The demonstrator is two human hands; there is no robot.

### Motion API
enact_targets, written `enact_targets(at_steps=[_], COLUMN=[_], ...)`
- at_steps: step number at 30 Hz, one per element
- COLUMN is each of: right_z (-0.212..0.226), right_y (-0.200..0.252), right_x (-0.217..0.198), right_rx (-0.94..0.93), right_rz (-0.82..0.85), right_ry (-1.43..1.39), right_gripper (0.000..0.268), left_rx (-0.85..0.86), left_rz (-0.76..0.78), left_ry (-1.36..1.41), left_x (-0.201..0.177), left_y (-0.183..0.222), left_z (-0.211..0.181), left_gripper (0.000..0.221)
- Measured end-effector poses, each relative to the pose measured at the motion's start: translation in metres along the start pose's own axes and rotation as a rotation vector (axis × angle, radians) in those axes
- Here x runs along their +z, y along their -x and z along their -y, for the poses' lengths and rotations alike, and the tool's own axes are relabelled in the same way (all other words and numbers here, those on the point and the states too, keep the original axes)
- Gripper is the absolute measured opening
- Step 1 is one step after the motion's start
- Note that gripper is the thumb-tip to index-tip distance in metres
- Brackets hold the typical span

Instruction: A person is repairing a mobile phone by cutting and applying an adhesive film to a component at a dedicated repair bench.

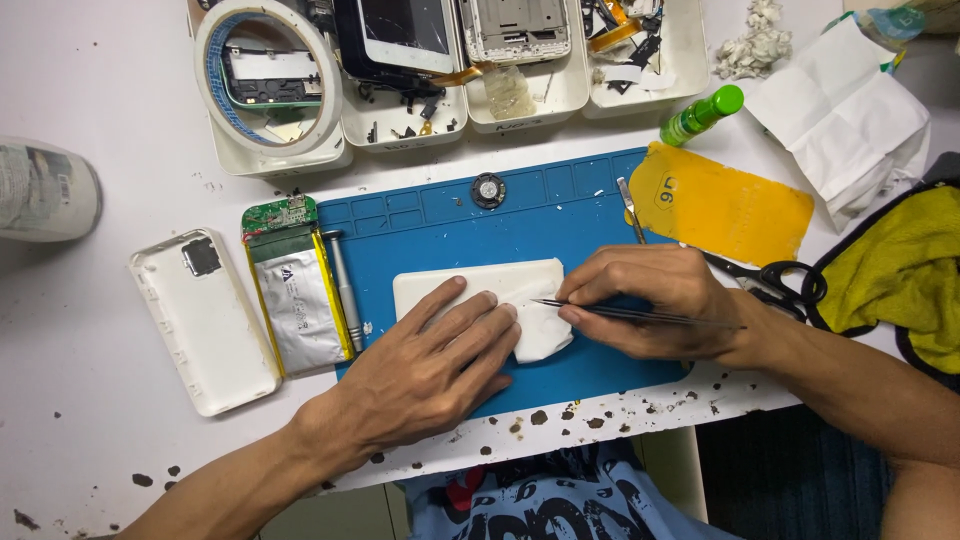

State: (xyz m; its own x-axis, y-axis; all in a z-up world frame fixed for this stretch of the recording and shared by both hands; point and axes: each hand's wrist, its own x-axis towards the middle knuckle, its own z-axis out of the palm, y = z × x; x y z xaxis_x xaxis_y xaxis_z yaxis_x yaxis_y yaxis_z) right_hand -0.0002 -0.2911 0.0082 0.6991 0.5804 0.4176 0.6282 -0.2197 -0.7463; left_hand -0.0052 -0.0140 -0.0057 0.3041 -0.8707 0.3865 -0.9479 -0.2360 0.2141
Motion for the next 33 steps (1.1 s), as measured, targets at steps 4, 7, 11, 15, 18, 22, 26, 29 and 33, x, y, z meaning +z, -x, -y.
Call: enact_targets(at_steps=[4,7,11,15,18,22,26,29,33], right_z=[0.000,-0.001,0.002,-0.002,-0.001,-0.003,0.004,0.006,0.004], right_y=[-0.003,-0.001,-0.005,-0.002,-0.004,-0.002,-0.005,-0.004,0.004], right_x=[0.003,0.006,0.001,0.004,0.003,0.004,0.000,-0.006,-0.015], right_rx=[-0.044,-0.058,-0.039,-0.046,-0.044,-0.033,-0.012,0.032,0.052], right_rz=[0.075,0.075,0.092,0.074,0.085,0.079,0.100,0.046,0.011], right_ry=[0.054,0.078,0.043,0.079,0.064,0.068,0.037,-0.025,-0.059], right_gripper=[0.013,0.013,0.010,0.012,0.010,0.012,0.010,0.013,0.015], left_rx=[0.001,-0.001,0.000,-0.002,-0.004,-0.002,0.006,0.010,-0.028], left_rz=[-0.008,-0.011,-0.005,0.014,0.007,0.006,-0.002,0.005,-0.048], left_ry=[0.002,0.000,0.003,0.000,0.005,-0.002,0.000,-0.006,-0.015], left_x=[-0.001,0.000,-0.002,-0.001,-0.001,-0.001,-0.002,-0.002,-0.004], left_y=[-0.001,0.000,-0.001,0.000,0.000,0.000,0.000,0.001,-0.005], left_z=[0.000,0.000,0.000,0.000,0.000,-0.001,-0.001,-0.001,-0.005], left_gripper=[0.035,0.035,0.034,0.037,0.037,0.035,0.034,0.033,0.029])
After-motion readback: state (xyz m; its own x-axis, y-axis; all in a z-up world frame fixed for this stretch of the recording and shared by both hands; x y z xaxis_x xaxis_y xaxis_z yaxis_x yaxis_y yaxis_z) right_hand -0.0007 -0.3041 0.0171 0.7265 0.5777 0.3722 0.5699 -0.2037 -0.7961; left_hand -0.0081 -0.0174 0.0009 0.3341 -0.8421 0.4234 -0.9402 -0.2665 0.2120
